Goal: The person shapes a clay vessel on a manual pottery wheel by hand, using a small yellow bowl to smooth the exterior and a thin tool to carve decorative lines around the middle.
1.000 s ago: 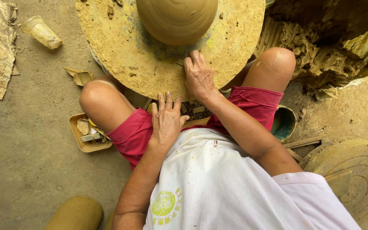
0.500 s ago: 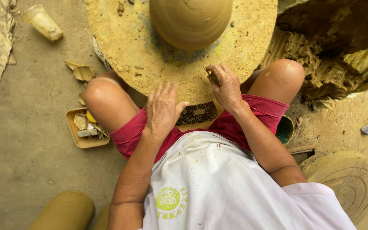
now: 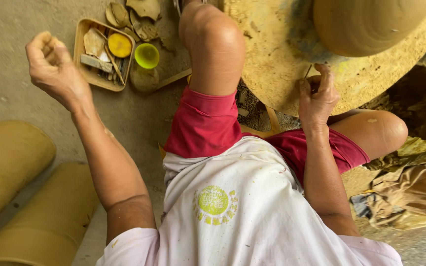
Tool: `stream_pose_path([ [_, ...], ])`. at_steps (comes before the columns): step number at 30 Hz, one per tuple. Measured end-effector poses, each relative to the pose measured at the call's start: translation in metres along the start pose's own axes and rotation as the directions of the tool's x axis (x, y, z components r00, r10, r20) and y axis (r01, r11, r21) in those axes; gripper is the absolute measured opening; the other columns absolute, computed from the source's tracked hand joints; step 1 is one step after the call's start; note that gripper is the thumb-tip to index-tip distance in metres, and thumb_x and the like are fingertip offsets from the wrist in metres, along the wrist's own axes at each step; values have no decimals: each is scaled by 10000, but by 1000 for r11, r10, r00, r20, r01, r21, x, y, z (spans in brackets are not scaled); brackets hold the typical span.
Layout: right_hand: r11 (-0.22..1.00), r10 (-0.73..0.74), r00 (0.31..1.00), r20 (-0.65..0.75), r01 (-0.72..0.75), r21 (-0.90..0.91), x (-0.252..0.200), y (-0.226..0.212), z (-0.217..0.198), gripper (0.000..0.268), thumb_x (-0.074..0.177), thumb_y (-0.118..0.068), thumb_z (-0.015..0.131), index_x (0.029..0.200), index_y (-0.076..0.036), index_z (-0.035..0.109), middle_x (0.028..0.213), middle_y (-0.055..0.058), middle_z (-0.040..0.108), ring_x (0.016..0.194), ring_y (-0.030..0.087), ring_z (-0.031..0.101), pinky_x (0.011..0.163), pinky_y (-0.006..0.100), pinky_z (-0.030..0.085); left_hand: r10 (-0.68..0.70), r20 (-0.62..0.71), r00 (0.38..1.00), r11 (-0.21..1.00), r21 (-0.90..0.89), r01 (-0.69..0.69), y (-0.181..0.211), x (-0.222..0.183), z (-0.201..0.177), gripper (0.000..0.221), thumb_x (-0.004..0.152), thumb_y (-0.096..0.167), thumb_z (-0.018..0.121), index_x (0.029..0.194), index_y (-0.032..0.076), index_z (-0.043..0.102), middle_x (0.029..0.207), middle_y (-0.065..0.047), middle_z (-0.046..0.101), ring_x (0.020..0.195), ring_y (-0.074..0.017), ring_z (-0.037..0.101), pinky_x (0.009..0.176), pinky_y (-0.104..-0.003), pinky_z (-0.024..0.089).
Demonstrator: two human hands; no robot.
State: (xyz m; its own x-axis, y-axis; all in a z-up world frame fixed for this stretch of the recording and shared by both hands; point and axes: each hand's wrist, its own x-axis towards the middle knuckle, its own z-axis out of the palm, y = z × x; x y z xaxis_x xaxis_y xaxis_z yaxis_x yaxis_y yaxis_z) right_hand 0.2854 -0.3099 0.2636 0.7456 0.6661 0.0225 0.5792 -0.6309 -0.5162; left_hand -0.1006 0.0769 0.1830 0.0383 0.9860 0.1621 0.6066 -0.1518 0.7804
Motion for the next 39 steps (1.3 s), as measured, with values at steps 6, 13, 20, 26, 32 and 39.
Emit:
stream_pose_path([
  [6,996,-65,995,-71,60,-73,2,-22,13,315,984,139,722,1236,-25,628,936,104,662,781,184,625,697,323,523,-657,140,741,736,-91,670,-130,-63,29,176,943,-14,613,1017,89,735,918,-7,736,655,-43,643,499,-165,526],
  [13,968,-25,999,-45,13,-250,8,-35,9,401,903,162,722,1262,-10,669,989,124,700,836,175,694,686,312,583,-666,414,620,687,17,726,-142,-116,89,200,948,80,691,1147,91,702,1071,-53,746,888,-133,736,754,-234,625],
  [20,966,248,968,49,-243,-93,21,-39,3,422,887,138,649,1277,-22,649,961,86,751,822,147,731,702,300,602,-333,353,874,919,-86,385,-92,-72,124,226,979,62,726,1200,20,709,1078,-75,766,977,-197,745,884,-342,600],
  [26,977,179,983,28,-175,-119,17,-44,-6,368,834,127,646,1163,-25,709,915,137,646,775,184,601,677,309,494,76,156,985,827,-561,25,99,-37,79,208,1116,-13,621,1318,-65,623,1235,-120,670,1097,-227,666,1011,-351,589],
  [32,803,436,900,5,-391,449,1,-30,-37,133,930,-10,706,1014,-10,602,889,29,624,730,88,585,636,242,493,537,440,720,843,-320,-433,265,-94,37,288,1067,124,706,1319,-3,649,1255,-138,692,1119,-320,709,1012,-413,582],
  [39,708,443,889,-115,-268,653,-23,5,-75,133,962,50,687,1076,5,637,973,29,700,891,85,698,804,229,611,93,981,169,504,100,-858,306,-188,115,1154,749,682,720,1547,-22,273,1633,-254,213,1517,-448,128,1162,-678,177],
])
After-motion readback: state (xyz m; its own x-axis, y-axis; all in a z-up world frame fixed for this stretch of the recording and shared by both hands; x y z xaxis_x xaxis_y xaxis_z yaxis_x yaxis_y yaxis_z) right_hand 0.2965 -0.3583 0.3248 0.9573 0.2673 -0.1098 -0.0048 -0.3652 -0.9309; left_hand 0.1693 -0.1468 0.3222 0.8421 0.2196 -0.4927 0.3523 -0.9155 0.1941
